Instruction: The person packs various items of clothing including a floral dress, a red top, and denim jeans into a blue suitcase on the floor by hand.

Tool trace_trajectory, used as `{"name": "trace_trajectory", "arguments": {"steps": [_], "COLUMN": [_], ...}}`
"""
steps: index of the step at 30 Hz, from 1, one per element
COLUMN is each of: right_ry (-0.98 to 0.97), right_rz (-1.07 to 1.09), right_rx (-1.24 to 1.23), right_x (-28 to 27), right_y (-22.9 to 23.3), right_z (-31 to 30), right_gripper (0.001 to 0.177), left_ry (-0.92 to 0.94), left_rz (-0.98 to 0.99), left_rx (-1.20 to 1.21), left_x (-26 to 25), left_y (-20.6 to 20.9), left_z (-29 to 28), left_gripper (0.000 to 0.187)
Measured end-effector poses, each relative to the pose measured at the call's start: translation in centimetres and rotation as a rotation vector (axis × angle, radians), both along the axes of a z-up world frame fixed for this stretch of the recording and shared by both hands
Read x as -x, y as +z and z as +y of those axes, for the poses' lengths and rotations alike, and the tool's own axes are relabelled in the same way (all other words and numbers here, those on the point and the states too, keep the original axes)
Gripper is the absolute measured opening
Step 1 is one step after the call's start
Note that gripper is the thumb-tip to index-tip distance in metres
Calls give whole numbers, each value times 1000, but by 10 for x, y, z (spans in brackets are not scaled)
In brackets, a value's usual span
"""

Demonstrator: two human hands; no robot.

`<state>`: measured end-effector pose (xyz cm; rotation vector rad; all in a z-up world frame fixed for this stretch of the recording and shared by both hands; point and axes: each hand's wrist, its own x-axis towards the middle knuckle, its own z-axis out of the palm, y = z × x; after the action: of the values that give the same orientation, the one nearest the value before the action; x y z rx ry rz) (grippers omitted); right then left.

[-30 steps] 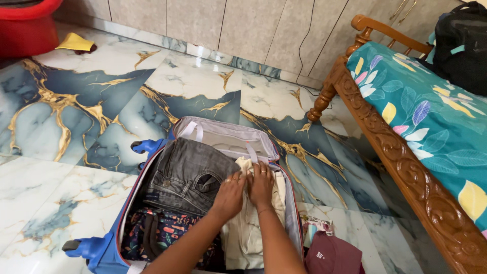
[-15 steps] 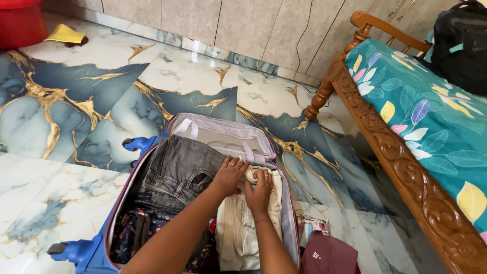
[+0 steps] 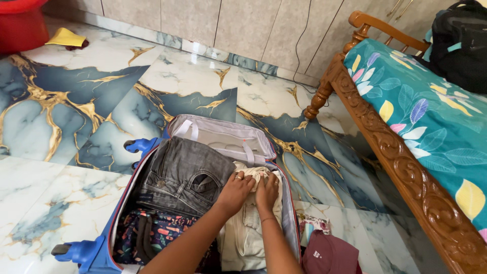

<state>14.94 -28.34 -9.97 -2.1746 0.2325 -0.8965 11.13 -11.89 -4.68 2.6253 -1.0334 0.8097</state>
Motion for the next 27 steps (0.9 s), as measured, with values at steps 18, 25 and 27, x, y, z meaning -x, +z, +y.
{"name": "trace_trajectory", "arguments": {"steps": [18,25,27], "right_ry": [452,454,393], "right_rz": [204,257,235], "right_rx": [-513,-427,-224], "right_x": [23,49,54], "right_y": [38,60,65], "right_z": [-23,-23,-23], "right_gripper": [100,76,68], "left_ry": [-160,-55,-29], "left_rz": [206,186,201], "left_rx": [442,423,461], "left_x": [43,51,56], "left_y": [11,12,19], "left_z": [24,28,30], "left_gripper": [27,46,66]}}
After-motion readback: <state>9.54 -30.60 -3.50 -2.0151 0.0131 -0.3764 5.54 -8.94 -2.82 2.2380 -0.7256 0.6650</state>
